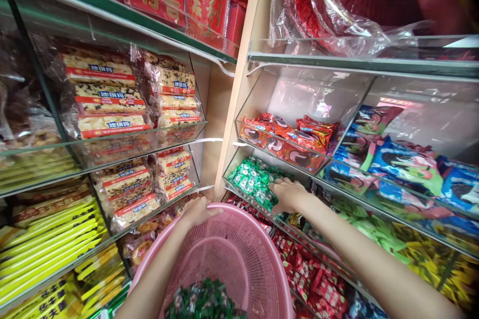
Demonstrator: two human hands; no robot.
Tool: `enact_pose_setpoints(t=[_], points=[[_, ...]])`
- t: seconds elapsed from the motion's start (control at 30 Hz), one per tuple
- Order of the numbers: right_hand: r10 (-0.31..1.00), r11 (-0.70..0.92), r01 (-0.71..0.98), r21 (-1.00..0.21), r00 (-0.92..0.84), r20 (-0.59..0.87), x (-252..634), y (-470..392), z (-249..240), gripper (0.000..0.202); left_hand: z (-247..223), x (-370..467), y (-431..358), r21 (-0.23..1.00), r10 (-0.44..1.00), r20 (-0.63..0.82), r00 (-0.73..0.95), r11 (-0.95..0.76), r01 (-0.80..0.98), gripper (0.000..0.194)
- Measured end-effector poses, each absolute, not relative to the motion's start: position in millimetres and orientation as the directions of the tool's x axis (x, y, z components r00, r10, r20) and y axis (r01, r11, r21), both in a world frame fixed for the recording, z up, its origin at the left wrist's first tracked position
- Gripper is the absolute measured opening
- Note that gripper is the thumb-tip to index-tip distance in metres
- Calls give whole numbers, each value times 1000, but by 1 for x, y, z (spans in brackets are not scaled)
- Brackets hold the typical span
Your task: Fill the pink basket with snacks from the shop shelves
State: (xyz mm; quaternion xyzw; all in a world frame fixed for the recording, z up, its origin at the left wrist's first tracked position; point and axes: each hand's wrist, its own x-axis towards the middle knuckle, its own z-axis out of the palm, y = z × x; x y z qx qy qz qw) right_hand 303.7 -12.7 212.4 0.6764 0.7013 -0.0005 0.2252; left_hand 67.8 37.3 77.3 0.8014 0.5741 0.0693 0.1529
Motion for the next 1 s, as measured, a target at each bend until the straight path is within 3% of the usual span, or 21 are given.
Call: enact_pose_setpoints(t=[0.4, 0.6, 0.7, 0.8, 1.0], points=[[945, 110, 947, 301, -7, -327, 302, -11, 207, 64, 74, 67, 37, 331, 944, -72, 321, -280, 901, 61], [945, 148, 944, 294, -46, -325, 305, -9, 202, 94, 75, 66, 37, 328, 947, -77, 311, -271, 905, 57], [938, 251, 932, 261, -167, -304, 304, -11, 199, 104, 75, 67, 37, 330, 946, -79, 314, -272, 904, 56], [909, 354, 909, 219, -280, -307, 304, -14, 198, 93, 74, 68, 37, 327, 946, -78, 316, -275, 904, 56], [904, 354, 910, 214, -274, -328, 310, -12, 199, 65, 76, 67, 37, 318, 946, -72, 317, -279, 906, 58]])
